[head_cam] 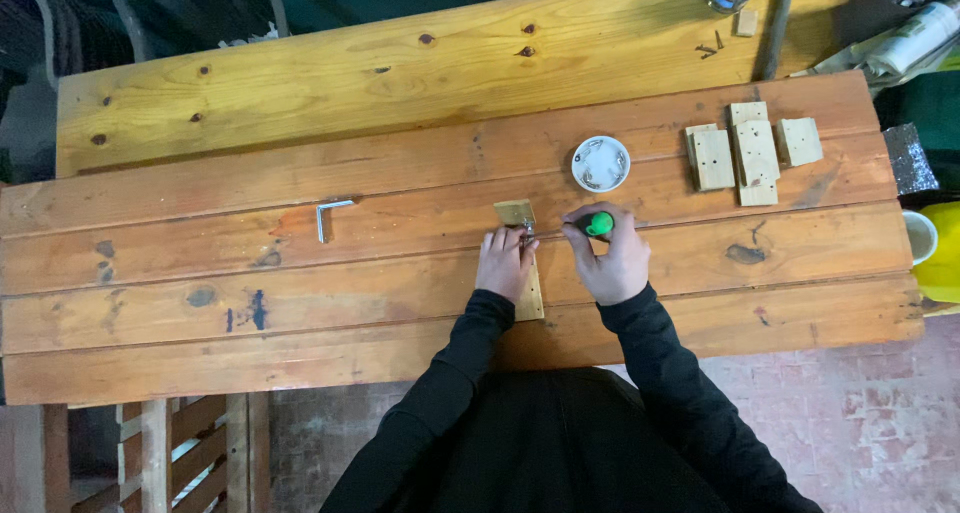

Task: The person assembles small wooden blocks by attaching metal brackets with screws. They repeatedly pick up blocks, align brackets, insert screws, and tighten them with a screwdriver, then place the finished pieces aside on the workbench.

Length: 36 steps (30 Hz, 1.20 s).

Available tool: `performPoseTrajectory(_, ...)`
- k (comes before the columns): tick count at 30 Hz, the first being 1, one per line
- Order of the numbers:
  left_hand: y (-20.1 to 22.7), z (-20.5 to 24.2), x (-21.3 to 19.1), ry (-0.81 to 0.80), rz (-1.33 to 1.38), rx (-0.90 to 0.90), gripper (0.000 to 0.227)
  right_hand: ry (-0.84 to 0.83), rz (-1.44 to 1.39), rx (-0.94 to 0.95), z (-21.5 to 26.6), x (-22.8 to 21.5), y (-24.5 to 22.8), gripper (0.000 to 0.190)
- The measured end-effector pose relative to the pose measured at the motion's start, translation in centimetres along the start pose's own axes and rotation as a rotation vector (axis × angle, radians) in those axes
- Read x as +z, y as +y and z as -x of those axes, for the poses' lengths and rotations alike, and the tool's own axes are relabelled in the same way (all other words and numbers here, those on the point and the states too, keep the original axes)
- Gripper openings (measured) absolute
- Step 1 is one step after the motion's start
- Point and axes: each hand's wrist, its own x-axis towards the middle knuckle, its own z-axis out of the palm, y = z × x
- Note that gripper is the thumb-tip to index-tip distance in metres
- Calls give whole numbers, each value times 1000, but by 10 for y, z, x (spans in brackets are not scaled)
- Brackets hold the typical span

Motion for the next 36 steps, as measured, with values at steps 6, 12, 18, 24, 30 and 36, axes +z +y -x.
performPoseTrajectory(6, -3, 2, 7, -19, -23, 6, 37, 5, 21, 33, 0, 5, -10, 31)
performPoseTrajectory(12, 0, 1, 6, 22, -2, 4, 34, -88, 571, -278, -16, 1, 3, 34)
performPoseTrajectory(18, -4, 2, 17, 144, -114, 98, 32, -398, 894, -359, -73, -28, -46, 43)
performPoseTrajectory(24, -1, 3, 13, 147, -128, 66, 31, -680, 860, -853, -103, -23, -67, 12)
performPoseTrajectory(30, -2, 5, 13, 111, -209, 37, 31, -643, 556, -1027, -97, -10, -59, 18)
performPoseTrajectory(36, -28, 5, 26, 70, 76, -36, 26, -625, 600, -1045, -98, -24, -82, 26)
